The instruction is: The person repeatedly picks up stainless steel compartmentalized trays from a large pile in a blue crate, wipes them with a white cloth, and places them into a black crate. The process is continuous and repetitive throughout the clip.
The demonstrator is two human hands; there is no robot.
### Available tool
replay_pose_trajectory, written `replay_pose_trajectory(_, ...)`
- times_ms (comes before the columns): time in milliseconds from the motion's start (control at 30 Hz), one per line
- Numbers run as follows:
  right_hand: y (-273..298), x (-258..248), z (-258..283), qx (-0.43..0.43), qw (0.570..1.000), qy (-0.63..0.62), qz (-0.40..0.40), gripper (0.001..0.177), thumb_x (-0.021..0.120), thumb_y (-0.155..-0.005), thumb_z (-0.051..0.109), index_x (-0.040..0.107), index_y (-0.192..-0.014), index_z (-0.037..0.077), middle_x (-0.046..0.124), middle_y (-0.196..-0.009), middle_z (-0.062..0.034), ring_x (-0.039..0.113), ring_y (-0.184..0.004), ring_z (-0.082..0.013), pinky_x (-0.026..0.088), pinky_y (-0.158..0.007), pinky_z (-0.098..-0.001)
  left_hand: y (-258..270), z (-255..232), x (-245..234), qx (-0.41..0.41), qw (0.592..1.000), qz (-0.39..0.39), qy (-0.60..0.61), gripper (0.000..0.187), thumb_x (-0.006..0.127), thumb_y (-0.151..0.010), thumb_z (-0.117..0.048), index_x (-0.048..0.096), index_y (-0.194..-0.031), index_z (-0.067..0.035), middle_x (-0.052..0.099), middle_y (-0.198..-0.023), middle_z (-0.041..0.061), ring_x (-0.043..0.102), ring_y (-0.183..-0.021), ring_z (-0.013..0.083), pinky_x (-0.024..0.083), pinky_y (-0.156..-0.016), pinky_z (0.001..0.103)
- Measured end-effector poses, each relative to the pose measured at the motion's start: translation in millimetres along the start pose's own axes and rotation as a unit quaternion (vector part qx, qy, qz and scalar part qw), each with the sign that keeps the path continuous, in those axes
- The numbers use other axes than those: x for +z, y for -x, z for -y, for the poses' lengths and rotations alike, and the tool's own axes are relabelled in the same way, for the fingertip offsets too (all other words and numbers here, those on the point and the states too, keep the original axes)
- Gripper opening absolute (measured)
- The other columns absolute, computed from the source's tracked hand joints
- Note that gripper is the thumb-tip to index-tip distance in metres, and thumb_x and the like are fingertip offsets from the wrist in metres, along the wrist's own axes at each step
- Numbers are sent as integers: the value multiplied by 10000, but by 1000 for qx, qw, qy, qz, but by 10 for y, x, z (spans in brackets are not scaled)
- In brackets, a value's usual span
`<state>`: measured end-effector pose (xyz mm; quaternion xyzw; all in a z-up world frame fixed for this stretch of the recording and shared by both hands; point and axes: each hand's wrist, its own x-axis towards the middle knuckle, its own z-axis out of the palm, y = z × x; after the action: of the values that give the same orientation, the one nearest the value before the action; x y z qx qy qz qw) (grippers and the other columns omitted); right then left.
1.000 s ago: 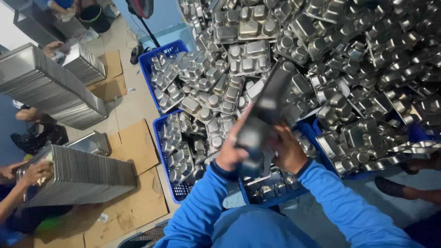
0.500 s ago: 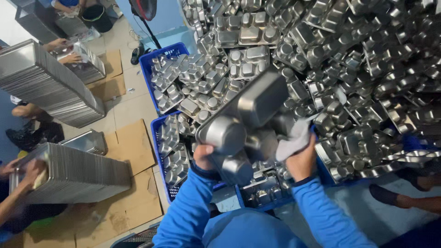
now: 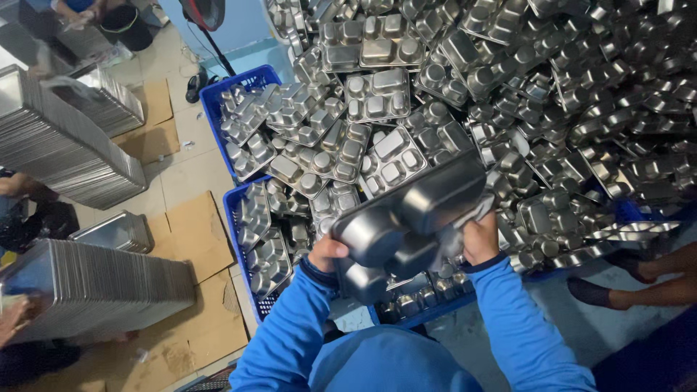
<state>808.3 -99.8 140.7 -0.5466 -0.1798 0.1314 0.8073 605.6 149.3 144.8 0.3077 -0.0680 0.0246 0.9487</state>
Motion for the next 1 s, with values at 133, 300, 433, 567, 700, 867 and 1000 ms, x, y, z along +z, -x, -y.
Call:
replay_pose_trajectory(133, 8, -80, 259, 64, 996, -55, -44, 395, 570, -977, 199, 589, -1333, 28, 652, -1294, -96, 657, -1166, -210, 546, -1025, -355, 59, 16, -80, 59, 997, -9, 44, 942, 764, -664, -185, 443, -1494, 124, 609, -1374, 296, 618, -1247, 397, 441, -1155, 487)
replay_pose_trajectory(300, -106, 54, 736, -63, 962, -258, -66, 498, 502, -1022, 405, 596, -1374, 65, 625, -1389, -111, 623, -1298, -279, 509, -1152, -432, 87, 112, 319, 21, 999, 22, -25, 1061, 812, -601, -216, 381, -1533, 52, 560, -1447, 213, 567, -1344, 327, 387, -1212, 412)
replay_pose_trajectory(433, 139, 570, 765, -34, 912, -403, -68, 507, 480, -1059, 491, 559, -1397, 121, 587, -1455, -92, 606, -1339, -286, 443, -1229, -470, -104, -11, 678, 50, 967, 142, -204, 1212, 810, -652, -393, 287, -1665, 17, 434, -1591, 227, 425, -1461, 303, 249, -1272, 363)
replay_pose_trajectory(567, 731, 1079, 743, -118, 962, -176, 169, 700, 640, -980, 485, 517, -1556, 107, 481, -1504, -109, 467, -1414, -272, 348, -1257, -481, -285, -189, 900, 110, 898, 131, -406, 1243, 733, -679, -564, 279, -1668, 36, 331, -1722, 202, 302, -1612, 301, 147, -1354, 383)
replay_pose_trajectory(700, 609, 1129, 780, -220, 938, 258, 67, 568, 487, -1093, 445, 502, -1461, 13, 222, -1646, -188, 264, -1526, -325, 250, -1236, -432, -164, -145, 1021, 119, 873, 108, -461, 1222, 748, -707, -592, 299, -1648, 45, 301, -1742, 206, 254, -1660, 316, 132, -1376, 413)
replay_pose_trajectory(867, -321, 632, 625, -181, 946, 248, 99, 488, 539, -1096, 357, 552, -1435, 5, 428, -1558, -201, 435, -1442, -317, 369, -1201, -414, 94, -142, 944, 78, 919, 134, -361, 1175, 763, -697, -513, 355, -1631, 72, 319, -1737, 218, 270, -1627, 303, 132, -1385, 396)
replay_pose_trajectory(1000, -572, 85, 245, -121, 935, 291, 161, 409, 517, -1087, 288, 579, -1388, 18, 516, -1459, -181, 515, -1337, -300, 431, -1129, -397, 321, -78, 821, 51, 989, 53, -127, 1215, 844, -621, -381, 337, -1612, 106, 506, -1512, 283, 522, -1359, 354, 325, -1226, 417)
